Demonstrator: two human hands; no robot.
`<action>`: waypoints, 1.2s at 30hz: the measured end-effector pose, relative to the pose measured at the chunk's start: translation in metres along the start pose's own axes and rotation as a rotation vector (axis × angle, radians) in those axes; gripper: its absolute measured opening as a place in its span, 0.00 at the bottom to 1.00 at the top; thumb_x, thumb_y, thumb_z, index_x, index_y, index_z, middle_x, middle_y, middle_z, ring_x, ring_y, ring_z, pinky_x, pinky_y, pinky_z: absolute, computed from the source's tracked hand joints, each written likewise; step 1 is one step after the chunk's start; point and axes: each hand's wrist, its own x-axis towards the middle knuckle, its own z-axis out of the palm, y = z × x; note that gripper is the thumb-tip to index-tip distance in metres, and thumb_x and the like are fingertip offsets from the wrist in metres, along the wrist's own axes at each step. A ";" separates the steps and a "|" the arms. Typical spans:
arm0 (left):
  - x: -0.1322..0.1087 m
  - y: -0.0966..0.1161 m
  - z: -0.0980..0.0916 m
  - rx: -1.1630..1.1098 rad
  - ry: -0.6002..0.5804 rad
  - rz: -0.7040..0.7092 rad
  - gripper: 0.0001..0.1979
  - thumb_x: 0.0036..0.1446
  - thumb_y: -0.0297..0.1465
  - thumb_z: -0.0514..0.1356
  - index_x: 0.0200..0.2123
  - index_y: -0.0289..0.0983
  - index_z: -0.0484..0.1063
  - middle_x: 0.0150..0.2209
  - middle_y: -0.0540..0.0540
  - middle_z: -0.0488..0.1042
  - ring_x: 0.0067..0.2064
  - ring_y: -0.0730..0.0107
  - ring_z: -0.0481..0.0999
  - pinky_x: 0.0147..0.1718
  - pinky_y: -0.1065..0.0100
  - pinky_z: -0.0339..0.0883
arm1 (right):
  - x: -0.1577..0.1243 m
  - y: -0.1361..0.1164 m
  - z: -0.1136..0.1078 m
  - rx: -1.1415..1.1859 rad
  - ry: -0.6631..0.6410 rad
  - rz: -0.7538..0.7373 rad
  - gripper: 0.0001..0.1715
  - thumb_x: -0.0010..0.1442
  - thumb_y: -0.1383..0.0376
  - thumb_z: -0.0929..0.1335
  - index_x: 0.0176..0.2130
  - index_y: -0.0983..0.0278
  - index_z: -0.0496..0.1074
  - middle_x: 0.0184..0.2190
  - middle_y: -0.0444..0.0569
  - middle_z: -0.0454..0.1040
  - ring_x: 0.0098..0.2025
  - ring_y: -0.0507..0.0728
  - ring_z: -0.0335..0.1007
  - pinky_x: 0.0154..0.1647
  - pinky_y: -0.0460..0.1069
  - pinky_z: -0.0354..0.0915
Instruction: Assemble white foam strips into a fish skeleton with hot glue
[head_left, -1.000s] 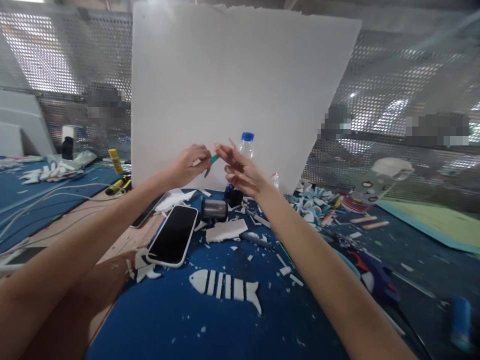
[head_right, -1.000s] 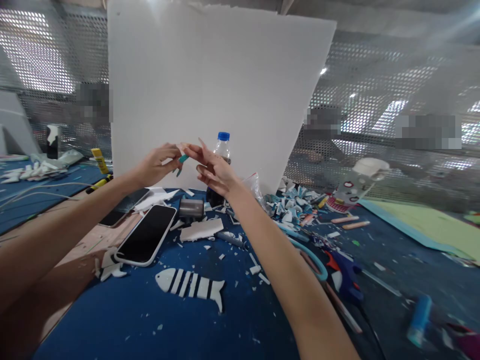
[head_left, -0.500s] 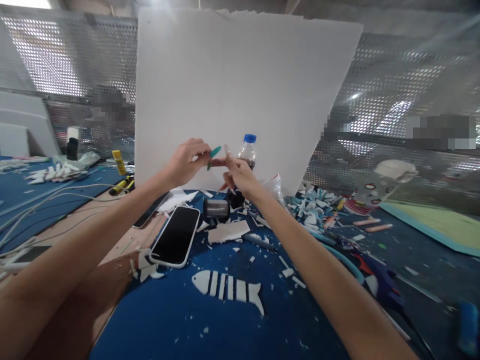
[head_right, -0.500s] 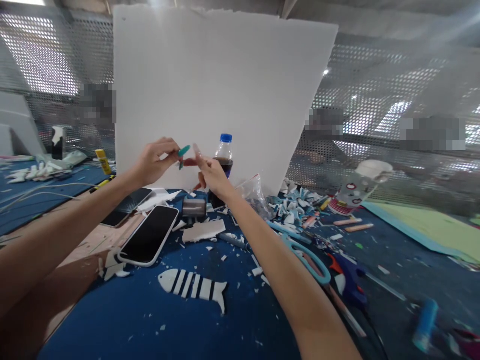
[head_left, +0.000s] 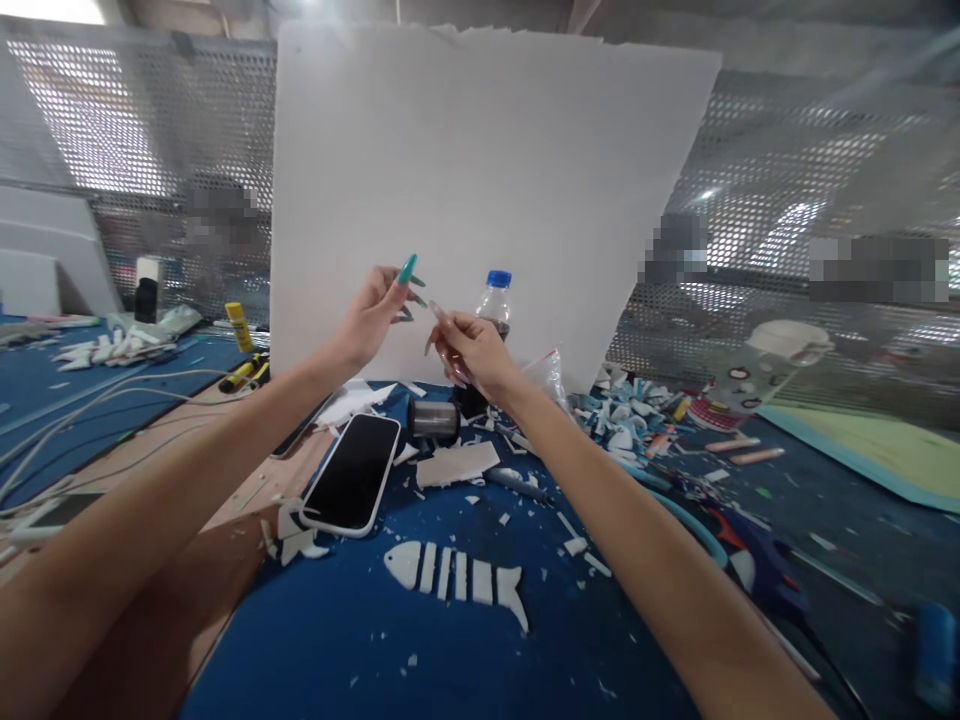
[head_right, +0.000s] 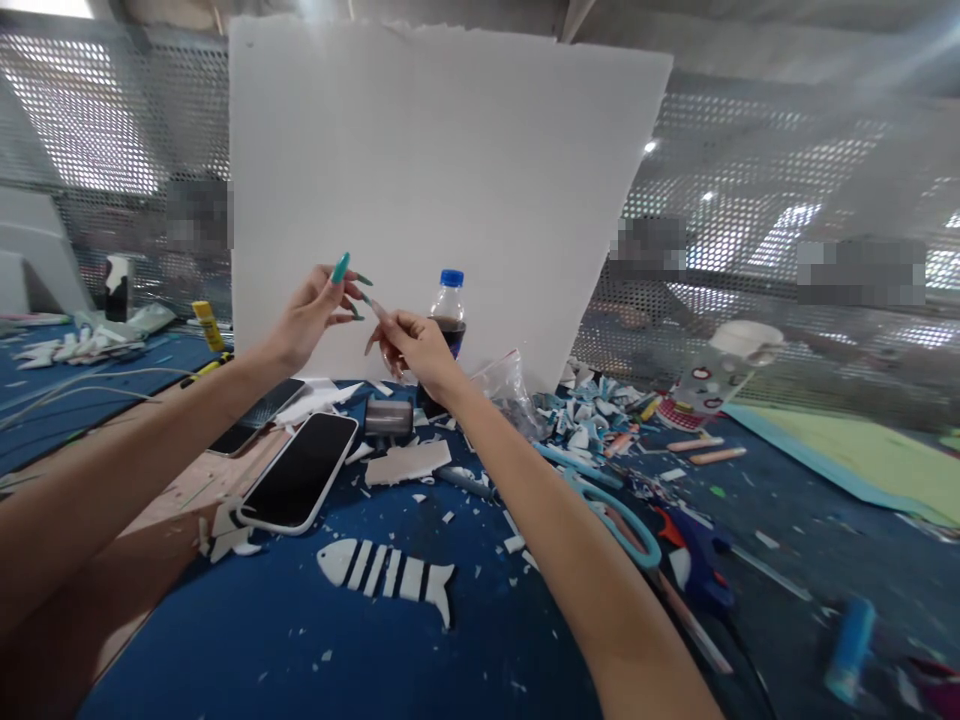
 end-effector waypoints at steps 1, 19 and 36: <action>-0.001 -0.001 0.002 -0.049 -0.021 -0.048 0.20 0.62 0.51 0.47 0.39 0.41 0.63 0.35 0.44 0.74 0.34 0.69 0.73 0.32 0.66 0.68 | 0.001 0.000 0.000 0.027 0.006 0.004 0.24 0.60 0.48 0.66 0.25 0.64 0.68 0.14 0.36 0.61 0.12 0.44 0.52 0.11 0.42 0.51; -0.013 0.027 0.007 -0.598 -0.305 -0.603 0.20 0.58 0.51 0.53 0.37 0.39 0.67 0.28 0.49 0.69 0.30 0.70 0.69 0.27 0.70 0.63 | -0.002 -0.004 -0.001 0.254 -0.021 0.207 0.18 0.62 0.57 0.67 0.24 0.64 0.70 0.18 0.41 0.68 0.18 0.47 0.59 0.19 0.43 0.59; -0.012 0.027 0.010 -0.631 -0.003 -0.610 0.13 0.54 0.20 0.57 0.42 0.39 0.61 0.31 0.53 0.67 0.27 0.80 0.67 0.29 0.74 0.65 | 0.003 0.003 0.003 0.187 0.435 0.170 0.16 0.65 0.64 0.64 0.27 0.65 0.74 0.27 0.47 0.78 0.23 0.49 0.72 0.32 0.48 0.73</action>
